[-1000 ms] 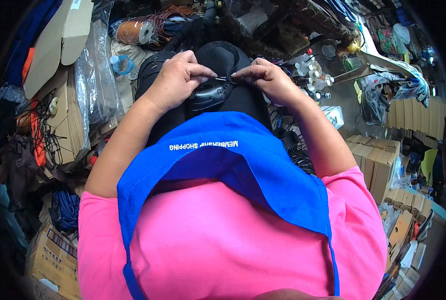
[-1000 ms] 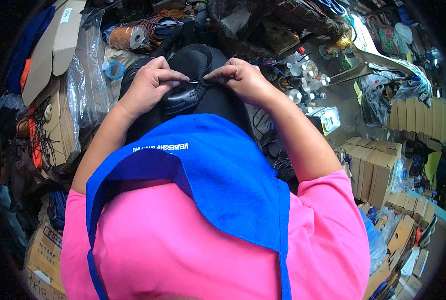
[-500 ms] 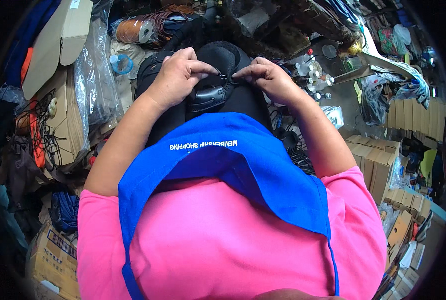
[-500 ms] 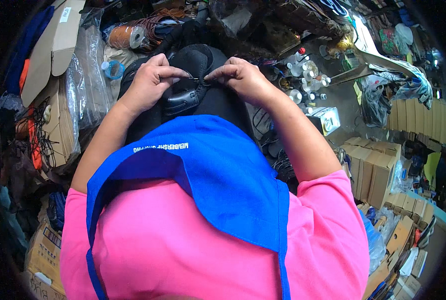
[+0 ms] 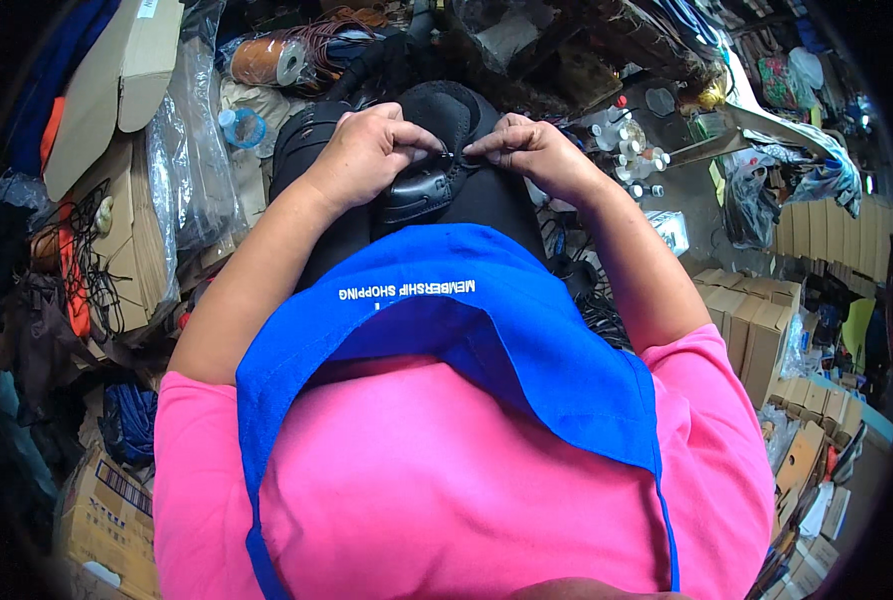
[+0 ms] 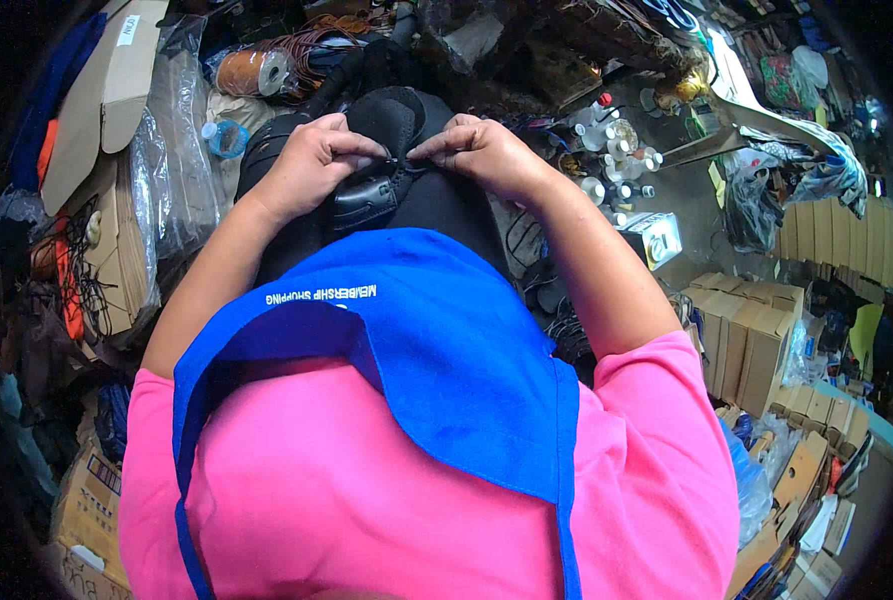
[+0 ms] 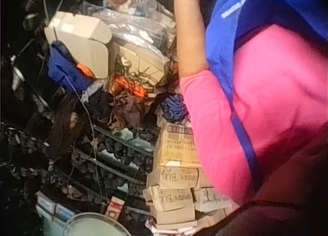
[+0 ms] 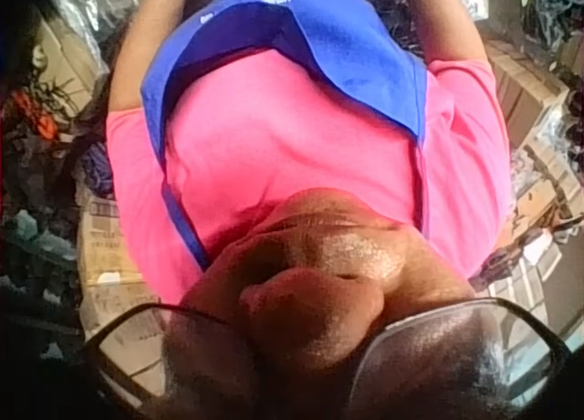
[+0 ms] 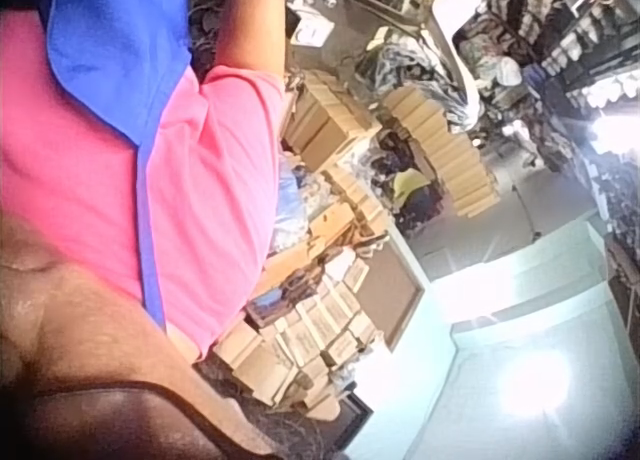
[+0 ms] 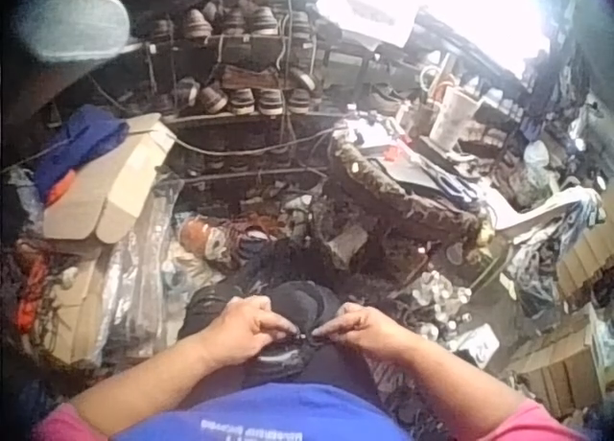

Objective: Hand-stitch or repair a black shoe upper using a needle and thread.

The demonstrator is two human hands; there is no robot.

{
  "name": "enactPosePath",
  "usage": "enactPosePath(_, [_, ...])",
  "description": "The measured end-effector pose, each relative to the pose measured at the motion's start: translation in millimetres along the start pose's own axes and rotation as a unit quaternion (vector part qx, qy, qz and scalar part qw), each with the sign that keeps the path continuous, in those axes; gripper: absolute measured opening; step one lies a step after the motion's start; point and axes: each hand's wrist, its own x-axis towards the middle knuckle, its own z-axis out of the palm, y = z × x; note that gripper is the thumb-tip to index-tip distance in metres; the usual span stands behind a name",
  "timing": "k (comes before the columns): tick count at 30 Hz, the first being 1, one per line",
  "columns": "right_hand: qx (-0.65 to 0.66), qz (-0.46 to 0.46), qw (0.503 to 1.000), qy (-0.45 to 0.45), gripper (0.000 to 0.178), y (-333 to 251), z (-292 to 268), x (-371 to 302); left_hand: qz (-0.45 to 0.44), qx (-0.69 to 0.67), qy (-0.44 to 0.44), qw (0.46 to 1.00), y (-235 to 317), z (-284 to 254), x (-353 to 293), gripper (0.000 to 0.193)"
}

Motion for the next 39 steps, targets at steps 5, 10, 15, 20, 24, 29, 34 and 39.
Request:
enactPosePath(5, [0.013,0.003,1.0,-0.023,0.025,-2,-1,5,-0.016,-0.109,-0.032,0.993,-4,2,13,0.02])
enactPosePath(10, [-0.045,-0.013,0.998,0.043,0.026,-11,6,-12,0.118,0.128,0.061,0.983,20,0,-5,0.023])
enactPosePath(15, [0.116,0.098,0.985,0.081,0.03,-13,19,-18,-0.094,-0.1,0.022,0.99,21,3,-14,0.028])
enactPosePath(20, [0.182,0.078,0.975,0.105,0.025,2,28,-13,-0.174,-0.159,-0.001,0.972,14,16,-2,0.022])
enactPosePath(24, [0.19,0.073,0.97,0.131,0.018,2,35,-6,-0.174,-0.171,-0.013,0.97,16,21,7,0.016])
enactPosePath(29, [0.054,-0.03,0.988,0.139,0.011,-7,27,0,-0.073,-0.025,0.008,0.997,29,10,12,0.012])
enactPosePath(34, [0.152,0.07,0.981,0.103,0.014,3,4,-15,-0.091,-0.003,-0.021,0.996,13,-9,2,0.013])
enactPosePath(39, [0.175,-0.015,0.972,0.156,0.014,19,18,-22,-0.058,0.04,-0.044,0.997,31,-9,2,0.013])
